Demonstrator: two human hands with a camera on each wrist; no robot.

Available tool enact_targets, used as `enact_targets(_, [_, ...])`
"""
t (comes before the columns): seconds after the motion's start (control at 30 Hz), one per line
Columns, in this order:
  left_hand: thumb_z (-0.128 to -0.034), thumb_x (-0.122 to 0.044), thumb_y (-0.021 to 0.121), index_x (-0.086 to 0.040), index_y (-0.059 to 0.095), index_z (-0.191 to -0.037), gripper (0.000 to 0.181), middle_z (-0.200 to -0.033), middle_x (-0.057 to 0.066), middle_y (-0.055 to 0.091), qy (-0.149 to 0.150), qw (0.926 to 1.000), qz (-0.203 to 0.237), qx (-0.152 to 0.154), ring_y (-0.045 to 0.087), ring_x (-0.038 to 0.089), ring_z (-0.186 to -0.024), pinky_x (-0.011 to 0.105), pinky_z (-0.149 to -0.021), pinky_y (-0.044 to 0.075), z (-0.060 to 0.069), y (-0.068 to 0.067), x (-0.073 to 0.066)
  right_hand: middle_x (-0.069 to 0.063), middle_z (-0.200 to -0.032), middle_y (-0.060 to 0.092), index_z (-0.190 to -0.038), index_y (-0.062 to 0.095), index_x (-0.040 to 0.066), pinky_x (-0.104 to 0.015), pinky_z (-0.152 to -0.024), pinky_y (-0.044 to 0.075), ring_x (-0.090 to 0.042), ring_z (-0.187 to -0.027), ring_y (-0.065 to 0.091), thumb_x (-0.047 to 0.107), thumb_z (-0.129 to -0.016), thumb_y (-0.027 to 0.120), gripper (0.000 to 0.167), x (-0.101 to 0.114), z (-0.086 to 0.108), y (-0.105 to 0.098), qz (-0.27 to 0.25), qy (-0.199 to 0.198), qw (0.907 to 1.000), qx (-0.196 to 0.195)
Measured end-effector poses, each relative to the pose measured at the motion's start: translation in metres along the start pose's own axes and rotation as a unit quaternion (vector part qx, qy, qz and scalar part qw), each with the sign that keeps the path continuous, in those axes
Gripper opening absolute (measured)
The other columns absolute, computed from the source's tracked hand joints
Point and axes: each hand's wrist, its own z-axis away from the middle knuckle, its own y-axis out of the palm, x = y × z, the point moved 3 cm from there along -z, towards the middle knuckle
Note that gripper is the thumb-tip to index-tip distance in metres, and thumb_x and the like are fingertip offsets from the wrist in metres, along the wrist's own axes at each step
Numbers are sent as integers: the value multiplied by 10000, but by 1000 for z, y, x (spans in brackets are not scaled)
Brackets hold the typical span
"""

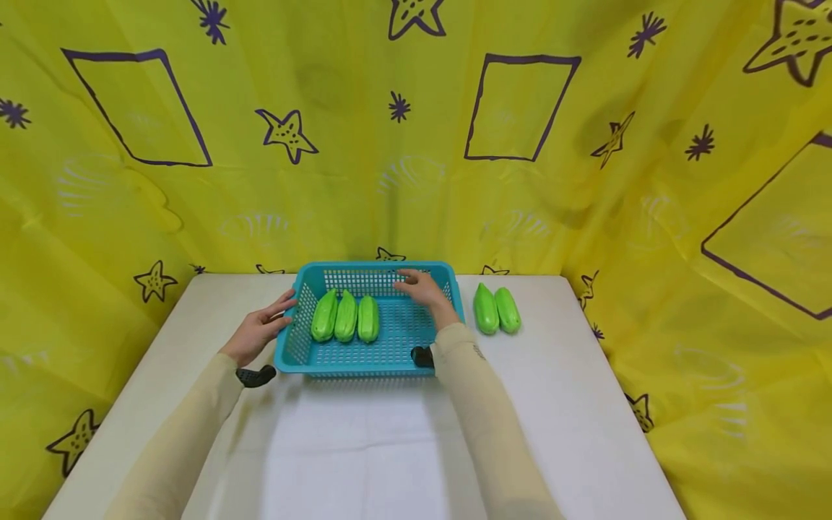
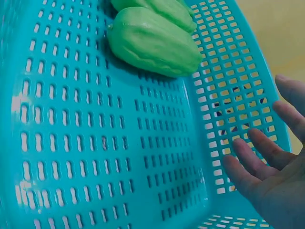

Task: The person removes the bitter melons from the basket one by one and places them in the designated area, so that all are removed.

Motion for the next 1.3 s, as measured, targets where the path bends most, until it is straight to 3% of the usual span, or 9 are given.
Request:
enact_targets(0.5, [-1012,-103,534,12,360,-1495,526,-1630,-5,160,18,10000,21,15,166,299,-1475,541,-1116,283,-1,0,1,-183,-1465,443,-1474,458,151,-492,-1001,441,-364,-1291,457,289,-990,595,522,-2,-9,22,243,25,9997,82])
enact_targets(1.13, [-1010,-91,531,26,357,-1491,524,-1629,13,161,69,10000,4,5,160,303,-1476,533,-1112,288,1,0,0,-199,-1472,432,-1457,487,141,-479,-1003,458,-378,-1314,443,227,-971,629,513,3,-14,53,195,184,9987,430])
enact_targets(1.3, [-1010,-98,535,23,363,-1489,523,-1628,6,165,78,10000,-36,11,165,296,-1475,525,-1109,295,0,-1,0,-204,-1487,408,-1464,479,153,-491,-1012,449,-375,-1331,426,201,-962,643,530,1,-17,56,127,174,9975,675])
